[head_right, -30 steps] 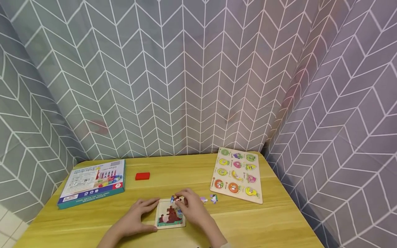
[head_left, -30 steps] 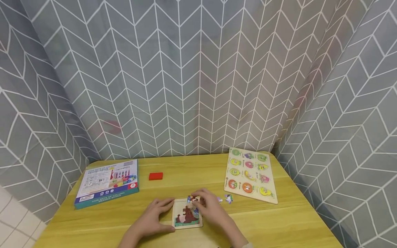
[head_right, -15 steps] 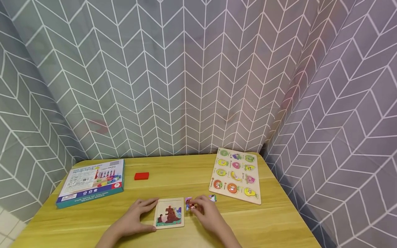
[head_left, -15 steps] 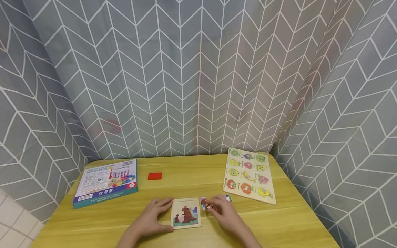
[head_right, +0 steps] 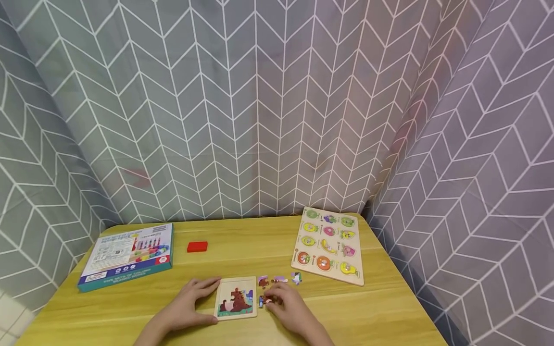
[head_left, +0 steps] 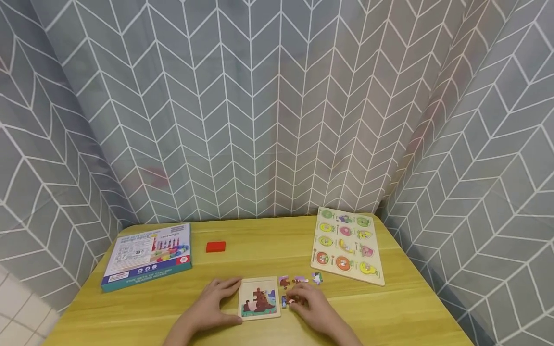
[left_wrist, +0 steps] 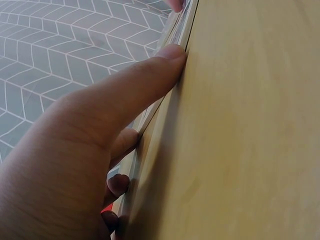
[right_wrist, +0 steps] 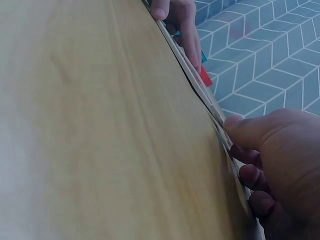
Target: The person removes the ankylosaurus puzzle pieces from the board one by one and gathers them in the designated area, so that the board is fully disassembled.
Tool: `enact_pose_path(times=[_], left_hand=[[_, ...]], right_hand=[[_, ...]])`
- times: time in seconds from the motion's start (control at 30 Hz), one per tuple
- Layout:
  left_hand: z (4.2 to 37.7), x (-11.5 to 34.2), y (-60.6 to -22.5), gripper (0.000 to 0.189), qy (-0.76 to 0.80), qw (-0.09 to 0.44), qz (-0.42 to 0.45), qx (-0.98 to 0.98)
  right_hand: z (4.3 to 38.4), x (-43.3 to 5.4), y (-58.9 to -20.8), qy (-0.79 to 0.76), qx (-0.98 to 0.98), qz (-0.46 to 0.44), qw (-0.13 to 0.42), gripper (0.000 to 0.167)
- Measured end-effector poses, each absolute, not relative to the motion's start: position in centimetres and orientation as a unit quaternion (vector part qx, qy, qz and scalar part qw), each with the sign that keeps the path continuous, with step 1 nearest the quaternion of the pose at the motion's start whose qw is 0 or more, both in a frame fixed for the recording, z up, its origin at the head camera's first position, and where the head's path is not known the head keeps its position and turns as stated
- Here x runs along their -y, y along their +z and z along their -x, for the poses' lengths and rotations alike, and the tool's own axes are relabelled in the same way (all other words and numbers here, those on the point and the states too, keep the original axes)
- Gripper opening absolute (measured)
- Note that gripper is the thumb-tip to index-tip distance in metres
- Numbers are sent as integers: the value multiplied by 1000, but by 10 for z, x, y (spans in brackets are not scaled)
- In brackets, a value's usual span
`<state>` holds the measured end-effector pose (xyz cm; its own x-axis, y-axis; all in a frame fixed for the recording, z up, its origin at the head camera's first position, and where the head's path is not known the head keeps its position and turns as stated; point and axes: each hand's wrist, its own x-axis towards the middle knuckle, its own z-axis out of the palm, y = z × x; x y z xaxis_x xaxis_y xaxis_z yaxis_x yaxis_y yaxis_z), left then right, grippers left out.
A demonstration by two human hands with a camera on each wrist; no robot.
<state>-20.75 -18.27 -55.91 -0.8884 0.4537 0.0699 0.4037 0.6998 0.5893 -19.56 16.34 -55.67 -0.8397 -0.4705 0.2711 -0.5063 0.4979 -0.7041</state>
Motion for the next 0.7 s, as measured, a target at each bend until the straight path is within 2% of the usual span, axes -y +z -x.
enact_pose_path(times=[0.7], left_hand=[[205,183,-561,99,308,33,-237,-921]], right_hand=[[194,-163,-562,401,867,-294,38,24]])
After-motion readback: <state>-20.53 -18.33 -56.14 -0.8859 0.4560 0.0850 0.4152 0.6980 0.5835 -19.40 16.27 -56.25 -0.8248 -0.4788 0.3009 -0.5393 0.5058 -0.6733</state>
